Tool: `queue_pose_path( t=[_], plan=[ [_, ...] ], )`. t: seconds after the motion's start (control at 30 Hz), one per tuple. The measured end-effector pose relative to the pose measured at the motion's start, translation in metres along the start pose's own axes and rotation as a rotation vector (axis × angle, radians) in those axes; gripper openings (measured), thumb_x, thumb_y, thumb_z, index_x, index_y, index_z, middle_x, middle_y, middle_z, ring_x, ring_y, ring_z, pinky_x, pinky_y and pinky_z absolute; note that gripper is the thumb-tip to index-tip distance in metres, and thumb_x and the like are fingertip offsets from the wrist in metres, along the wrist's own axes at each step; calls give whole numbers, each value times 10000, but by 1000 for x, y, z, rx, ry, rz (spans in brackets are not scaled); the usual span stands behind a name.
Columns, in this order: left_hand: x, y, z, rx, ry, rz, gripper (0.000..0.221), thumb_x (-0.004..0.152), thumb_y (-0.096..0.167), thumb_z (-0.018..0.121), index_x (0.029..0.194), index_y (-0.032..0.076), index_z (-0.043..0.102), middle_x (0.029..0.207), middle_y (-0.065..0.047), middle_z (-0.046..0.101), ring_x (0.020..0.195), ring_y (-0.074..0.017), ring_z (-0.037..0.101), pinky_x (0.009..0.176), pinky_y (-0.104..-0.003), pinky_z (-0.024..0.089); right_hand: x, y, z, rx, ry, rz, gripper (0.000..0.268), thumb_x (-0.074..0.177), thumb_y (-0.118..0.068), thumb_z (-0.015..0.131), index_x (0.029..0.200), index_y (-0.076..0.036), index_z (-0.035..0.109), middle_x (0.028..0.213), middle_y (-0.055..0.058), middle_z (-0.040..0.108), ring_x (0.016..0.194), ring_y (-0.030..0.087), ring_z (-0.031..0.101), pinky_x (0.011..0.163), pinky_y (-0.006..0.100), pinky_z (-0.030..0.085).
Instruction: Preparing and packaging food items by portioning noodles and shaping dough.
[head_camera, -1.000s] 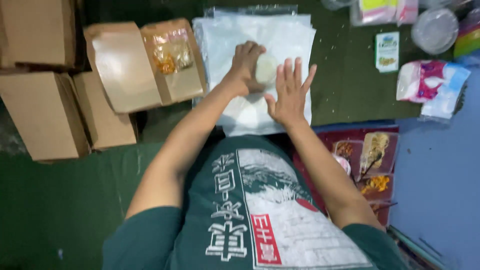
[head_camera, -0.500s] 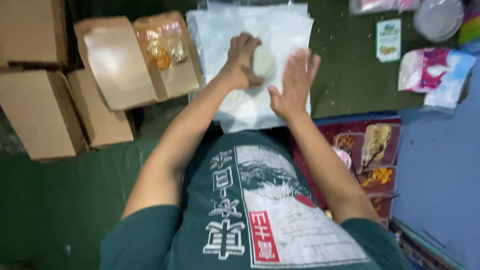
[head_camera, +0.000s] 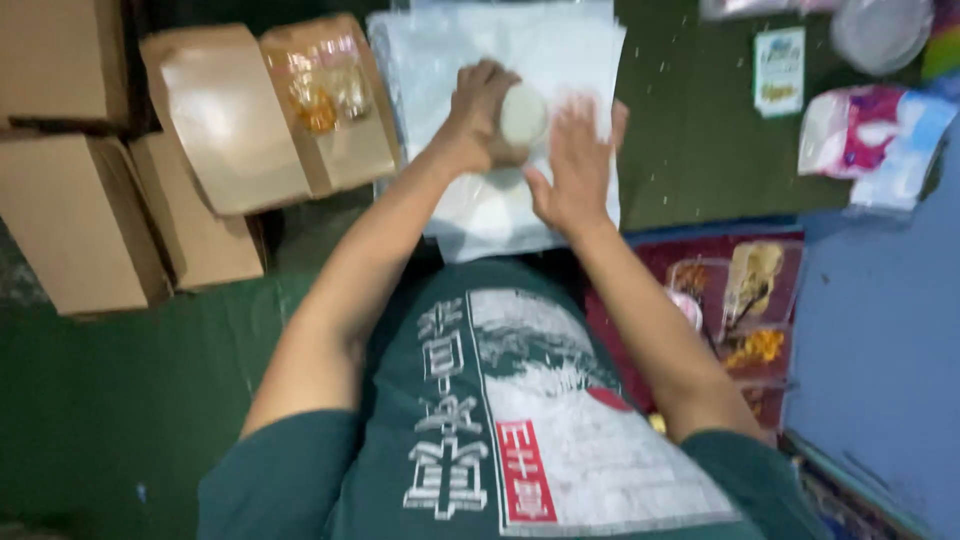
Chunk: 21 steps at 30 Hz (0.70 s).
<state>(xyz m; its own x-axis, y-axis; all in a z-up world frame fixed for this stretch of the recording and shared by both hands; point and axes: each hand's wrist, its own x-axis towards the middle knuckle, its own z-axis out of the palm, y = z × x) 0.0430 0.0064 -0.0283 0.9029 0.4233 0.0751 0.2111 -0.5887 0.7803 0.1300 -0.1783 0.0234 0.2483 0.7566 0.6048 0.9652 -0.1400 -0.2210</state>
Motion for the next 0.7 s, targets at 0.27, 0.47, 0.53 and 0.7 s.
queue_pose_path(
  t=[0.27,0.47,0.53,0.7],
  plan=[
    [8,-12,4,-25,67,117,1124,495,777,942,1305,91,572,1252,-128,443,1184,-369,419,891,-545,442,-5,21,11,-42,-258,15,732,1122,-595,201,1644,-83,164,1692,189,315,1606,363,239,1272,734,31],
    [-7,-5,2,-1,52,106,1004,541,532,991,1293,23,564,1231,-155,442,1140,-362,413,977,-463,424,7,2,-14,49,-395,248,779,1098,-599,99,1663,-62,112,1742,191,185,1647,318,145,1325,645,18],
    [-5,0,-2,28,68,110,985,540,495,954,1311,28,557,1229,-143,439,1147,-369,422,931,-480,445,5,7,-9,60,-383,249,777,1106,-602,113,1668,-66,90,1747,196,146,1655,326,118,1341,640,28],
    [-6,11,-7,59,43,77,941,620,503,942,1317,3,554,1237,-123,445,1148,-361,419,908,-478,445,4,5,-13,72,-561,268,683,1156,-507,277,1683,-100,122,1759,120,112,1645,322,104,1266,710,59]
  ],
)
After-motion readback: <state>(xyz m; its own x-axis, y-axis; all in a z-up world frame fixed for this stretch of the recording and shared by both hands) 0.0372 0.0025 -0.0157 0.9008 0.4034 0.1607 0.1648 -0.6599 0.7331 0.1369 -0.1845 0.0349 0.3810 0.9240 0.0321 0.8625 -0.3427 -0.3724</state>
